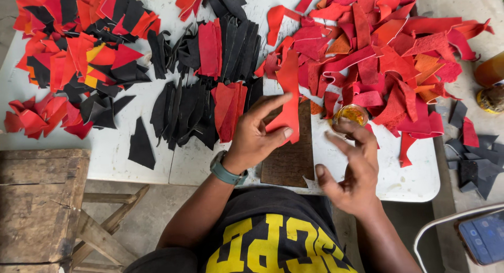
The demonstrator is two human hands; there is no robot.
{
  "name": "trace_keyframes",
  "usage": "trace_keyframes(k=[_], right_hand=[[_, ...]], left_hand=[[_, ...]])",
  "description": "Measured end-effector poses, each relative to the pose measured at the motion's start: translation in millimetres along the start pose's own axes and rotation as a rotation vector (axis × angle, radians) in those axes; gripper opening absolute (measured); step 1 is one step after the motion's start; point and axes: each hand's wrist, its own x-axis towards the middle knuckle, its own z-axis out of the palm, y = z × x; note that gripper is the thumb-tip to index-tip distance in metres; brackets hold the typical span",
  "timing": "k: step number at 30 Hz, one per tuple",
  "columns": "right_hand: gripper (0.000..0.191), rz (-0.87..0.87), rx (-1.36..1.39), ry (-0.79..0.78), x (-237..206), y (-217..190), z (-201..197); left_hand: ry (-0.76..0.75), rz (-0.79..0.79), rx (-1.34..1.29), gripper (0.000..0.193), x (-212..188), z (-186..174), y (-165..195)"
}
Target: The person repeatedly picks red and black leather pieces from a table, applies a yellowish liquid from a small jar to the edges using a finger, and places the treated pieces into a cardboard box. The process is repeated for multiple pieces throughout the clip.
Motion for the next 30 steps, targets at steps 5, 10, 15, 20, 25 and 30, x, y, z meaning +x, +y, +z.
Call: trace_keyframes(k=[5,10,15,20,25,30], right_hand=[[0.079,0.291,0.449,0.004,-17.9,29.1,1.7],[0.08,0.326,0.477,-0.046,-25.9,35.2,9.2],[0.082,0.181,0.375,-0.028,-16.4,26.5,15.7],[0.085,-0.054,0.113,-0.029,-8.5,20.0,21.2],[0.083,0.175,0.289,-0.037,-21.1,30.1,23.3],[0.093,0.333,0.441,-0.026,-29.9,38.1,26.8]], left_hand=[[0.125,0.053,0.099,0.043,-7.0,9.5,-16.5],[0.234,0.03,-0.023,0.017,-6.4,13.7,-35.9],[0.271,-0.153,-0.067,0.041,-5.3,7.4,-38.4],[0.227,-0.176,-0.085,0.051,-3.6,12.5,-30.5],[0.236,-0.07,-0.045,0.046,-4.2,9.5,-28.5],[0.217,-0.065,-0.093,0.035,-10.6,9.8,-32.6]])
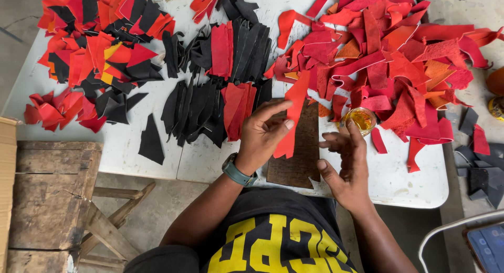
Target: The person repeatedly picks red and black leather pieces from a table, applies a yellowish liquid from a small jar to the edges using a finger, and places the treated pieces into a cardboard box. The process is repeated for multiple pieces throughout the clip.
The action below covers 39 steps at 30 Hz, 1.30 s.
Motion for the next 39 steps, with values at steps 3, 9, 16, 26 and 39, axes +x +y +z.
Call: trace_keyframes(k=[3,9,16,26,39], right_hand=[[0.106,0.074,0.094,-0.004,12.0,1.9,10.0],[0.119,0.242,0.205,-0.041,34.6,1.5,28.5],[0.117,0.217,0.294,-0.018,28.5,6.7,15.1],[0.103,0.243,0.294,-0.145,3.6,20.1,-21.2],[0.095,0.296,0.085,-0.239,4.4,17.7,-12.0]], left_hand=[[0.027,-0.056,-0.053,0.035,-2.3,2.6,-4.9],[0.067,-0.146,-0.083,0.033,-14.0,12.9,-17.4],[0.162,-0.202,-0.253,0.042,0.6,7.5,-10.5],[-0.057,0.025,0.16,0.016,56.5,-120.8,76.1],[-0.22,0.168,0.553,0.017,104.7,-160.6,-7.8]])
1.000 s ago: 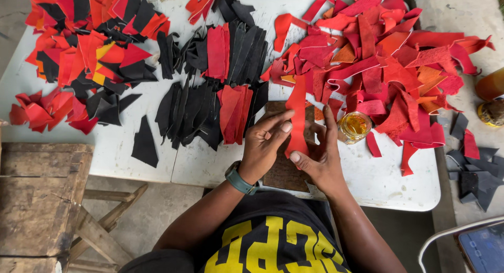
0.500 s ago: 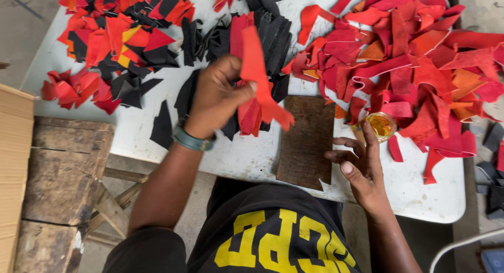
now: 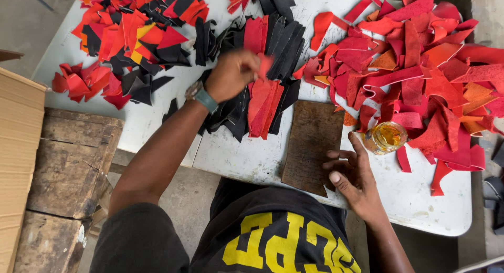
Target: The person repeatedly picks red and black leather pieces from a table, applies a yellowish liquid from a small jar to the edges using a finger, and places the treated pieces into a cardboard box. The process is repeated for multiple pieces throughout the clip.
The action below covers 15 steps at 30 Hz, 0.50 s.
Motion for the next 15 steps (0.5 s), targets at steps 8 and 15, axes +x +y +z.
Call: trace_keyframes(k=[8,15], right_hand=[[0.097,0.063,0.007,-0.005,0.6,0.4,4.6],[0.103,-0.023,-0.352,-0.029,1.5,-26.3,14.9]], left_hand=[[-0.321,-0.115,0.272,0.016,-43.1,-17.6,22.9],[-0.609,-0.074,0.481,0.016,-51.4,-20.6,44.6]])
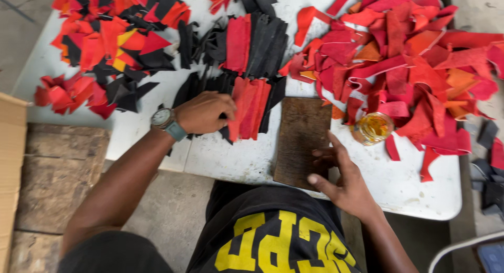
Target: The person repeatedly picks red and black leather pieces from a table, applies a yellowish liquid from a small jar to the edges using a finger, and places the treated pieces into a cardboard box. The process is repeated for multiple pieces throughout the clip.
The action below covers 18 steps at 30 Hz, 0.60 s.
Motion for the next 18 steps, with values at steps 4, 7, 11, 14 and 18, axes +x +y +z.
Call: trace_keyframes(k=[4,7,11,14,18], right_hand=[[0.111,0.086,-0.448,-0.038,8.2,-17.1,1.3],[0.111,0.073,-0.526,-0.052,11.4,-21.3,2.7],[0.104,-0.053,-0.485,-0.017,8.1,-18.8,0.7],[0.095,-0.077,-0.464,-0.01,1.1,-17.8,-3.2],[0.087,-0.005,-0.404,0.03,-8.6,-19.0,-9.4]], left_hand=[[-0.142,-0.06,-0.017,0.028,-1.4,-12.7,4.3],[-0.102,0.011,-0.045,0.024,1.3,-32.5,15.8],[0.089,-0.013,-0.041,0.017,12.1,-60.0,36.3],[0.162,0.038,-0.055,0.019,51.1,-55.9,49.7],[0.183,0.205,-0.101,0.017,135.3,-11.7,65.9]])
